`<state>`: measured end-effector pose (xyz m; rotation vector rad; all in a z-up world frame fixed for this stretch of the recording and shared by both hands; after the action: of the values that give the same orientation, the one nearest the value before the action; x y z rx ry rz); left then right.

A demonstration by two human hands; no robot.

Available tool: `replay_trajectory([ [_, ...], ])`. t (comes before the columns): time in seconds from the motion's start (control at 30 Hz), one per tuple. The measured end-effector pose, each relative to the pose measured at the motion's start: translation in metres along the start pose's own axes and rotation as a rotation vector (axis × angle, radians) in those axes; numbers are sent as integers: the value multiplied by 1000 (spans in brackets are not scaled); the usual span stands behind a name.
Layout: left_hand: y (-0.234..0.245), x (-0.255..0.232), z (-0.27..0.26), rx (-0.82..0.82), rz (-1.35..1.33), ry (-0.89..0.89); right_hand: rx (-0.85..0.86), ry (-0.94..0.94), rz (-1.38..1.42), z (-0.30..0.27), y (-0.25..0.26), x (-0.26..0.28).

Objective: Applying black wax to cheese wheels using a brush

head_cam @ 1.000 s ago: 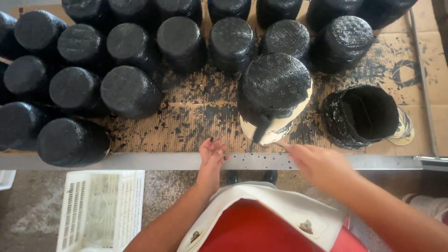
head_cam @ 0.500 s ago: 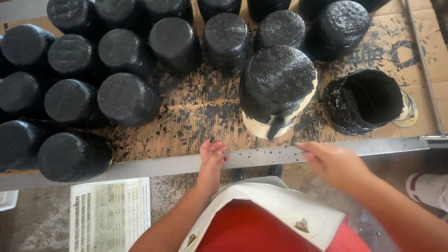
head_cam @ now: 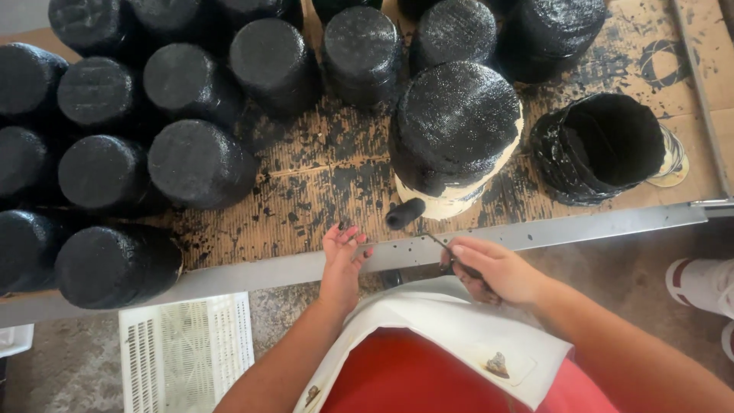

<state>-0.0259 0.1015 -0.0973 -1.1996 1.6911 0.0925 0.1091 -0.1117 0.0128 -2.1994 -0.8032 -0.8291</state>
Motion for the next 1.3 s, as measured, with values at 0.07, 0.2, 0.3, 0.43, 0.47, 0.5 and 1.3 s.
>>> replay_trajectory([
  [0.07, -2, -7, -3, -3, 3, 2, -74, 15, 44, 6, 29, -20],
  [0.2, 12, -7, 3, -5, 14, -18, -229, 58, 170, -12, 63, -36],
  [0.3, 27, 1, 7, -45, 3, -4, -259, 72, 181, -15, 71, -42],
  [0.43, 12, -11, -3, -42, 5, 3, -372, -28, 88, 20, 36, -37],
  [0.47, 5, -16, -6, -34, 18, 15, -253, 64, 136, 35, 20, -28],
  [0.5, -3, -22, -9, -25, 30, 27, -132, 156, 183, 49, 4, -18],
  [1.3, -4, -22, 2, 42, 67, 13, -341, 168, 84, 13, 39, -44],
])
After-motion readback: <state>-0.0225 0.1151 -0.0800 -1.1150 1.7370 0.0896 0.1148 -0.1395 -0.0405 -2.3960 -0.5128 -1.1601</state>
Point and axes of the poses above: each hand's wrist, its own z-axis towards the middle knuckle, its own y-axis out of the back of the hand, x = y × z, the point moved 7 cm from there along z, towards the middle knuckle
